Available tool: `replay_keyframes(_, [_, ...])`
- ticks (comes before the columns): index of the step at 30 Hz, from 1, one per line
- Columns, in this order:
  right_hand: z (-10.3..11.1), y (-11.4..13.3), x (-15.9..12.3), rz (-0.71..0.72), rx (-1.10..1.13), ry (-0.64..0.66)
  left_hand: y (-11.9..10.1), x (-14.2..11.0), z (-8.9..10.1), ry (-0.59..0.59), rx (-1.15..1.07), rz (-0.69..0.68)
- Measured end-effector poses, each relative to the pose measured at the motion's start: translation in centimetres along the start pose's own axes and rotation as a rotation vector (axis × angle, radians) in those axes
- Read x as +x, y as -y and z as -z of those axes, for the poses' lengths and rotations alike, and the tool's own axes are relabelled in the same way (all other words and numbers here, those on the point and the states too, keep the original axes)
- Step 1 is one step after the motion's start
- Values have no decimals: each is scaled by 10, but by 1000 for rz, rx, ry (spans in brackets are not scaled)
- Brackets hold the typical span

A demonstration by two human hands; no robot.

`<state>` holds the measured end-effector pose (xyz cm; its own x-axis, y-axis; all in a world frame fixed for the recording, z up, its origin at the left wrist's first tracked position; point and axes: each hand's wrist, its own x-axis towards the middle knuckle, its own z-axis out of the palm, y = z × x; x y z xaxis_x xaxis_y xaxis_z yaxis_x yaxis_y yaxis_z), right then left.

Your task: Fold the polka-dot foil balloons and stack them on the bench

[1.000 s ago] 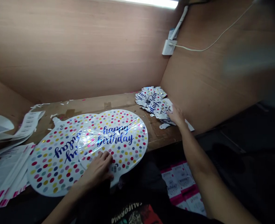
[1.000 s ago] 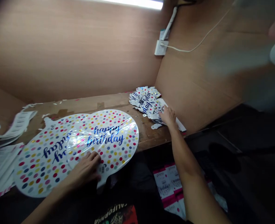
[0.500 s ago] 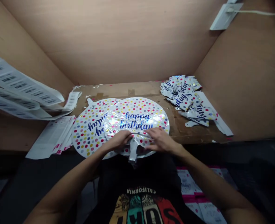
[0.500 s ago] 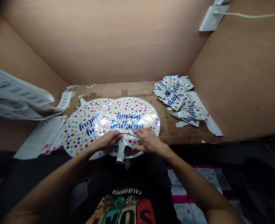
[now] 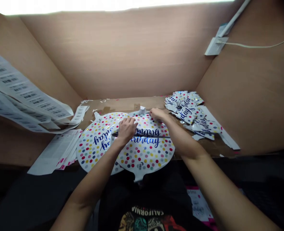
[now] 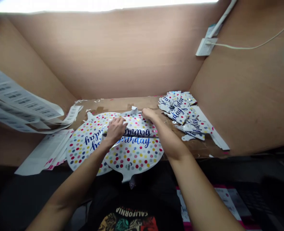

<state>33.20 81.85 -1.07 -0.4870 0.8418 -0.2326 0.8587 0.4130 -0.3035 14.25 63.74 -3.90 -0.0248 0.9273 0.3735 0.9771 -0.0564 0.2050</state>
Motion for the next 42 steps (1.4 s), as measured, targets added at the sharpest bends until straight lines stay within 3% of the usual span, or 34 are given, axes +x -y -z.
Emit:
replay_keyframes(3, [-4, -12, 9, -92, -10, 0, 23, 3, -32, 269, 73, 112])
replay_keyframes(5, [-8, -36, -1, -154, 1, 23, 36, -1, -48, 331, 88, 153])
replay_keyframes(8, [-20, -74, -30, -213, 61, 77, 46, -9, -62, 307, 94, 163])
replay_keyframes(10, [-33, -84, -49, -226, 69, 35, 47, -12, -67, 291, 95, 160])
replay_keyframes(13, [-54, -82, -72, -239, -8, -176, 47, -12, -68, 274, 94, 159])
replay_keyframes(16, [-61, -94, -95, -389, -125, -365, 51, -11, -66, 267, 84, 186])
replay_keyframes(19, [-62, -128, -130, -528, -217, -387, 55, -9, -61, 292, 60, 234])
replay_keyframes(22, [-78, -150, -170, -413, -262, -333, 49, 0, -57, 292, 16, 281])
replay_keyframes(25, [-107, -148, -201, -318, -241, -349, 27, 19, -57, 318, -30, 245])
replay_keyframes(28, [-128, -139, -220, -303, -172, -390, 0, 42, -60, 467, -85, 228])
replay_keyframes(30, [-130, -139, -226, -311, -122, -401, -13, 54, -61, 581, -150, 223])
replay_keyframes(33, [-114, -144, -222, -298, -78, -499, -23, 61, -54, 674, -251, 155])
replay_keyframes(35, [-91, -145, -208, -187, -62, -603, -25, 58, -41, 652, -312, 54])
replay_keyframes(37, [-60, -142, -187, -19, -46, -654, -26, 51, -21, 522, -361, -126])
replay_keyframes(40, [-8, -130, -155, 182, 21, -628, -21, 36, 21, 221, -348, -457])
replay_keyframes(42, [18, -118, -147, 328, 97, -577, -12, 22, 52, 90, -282, -625])
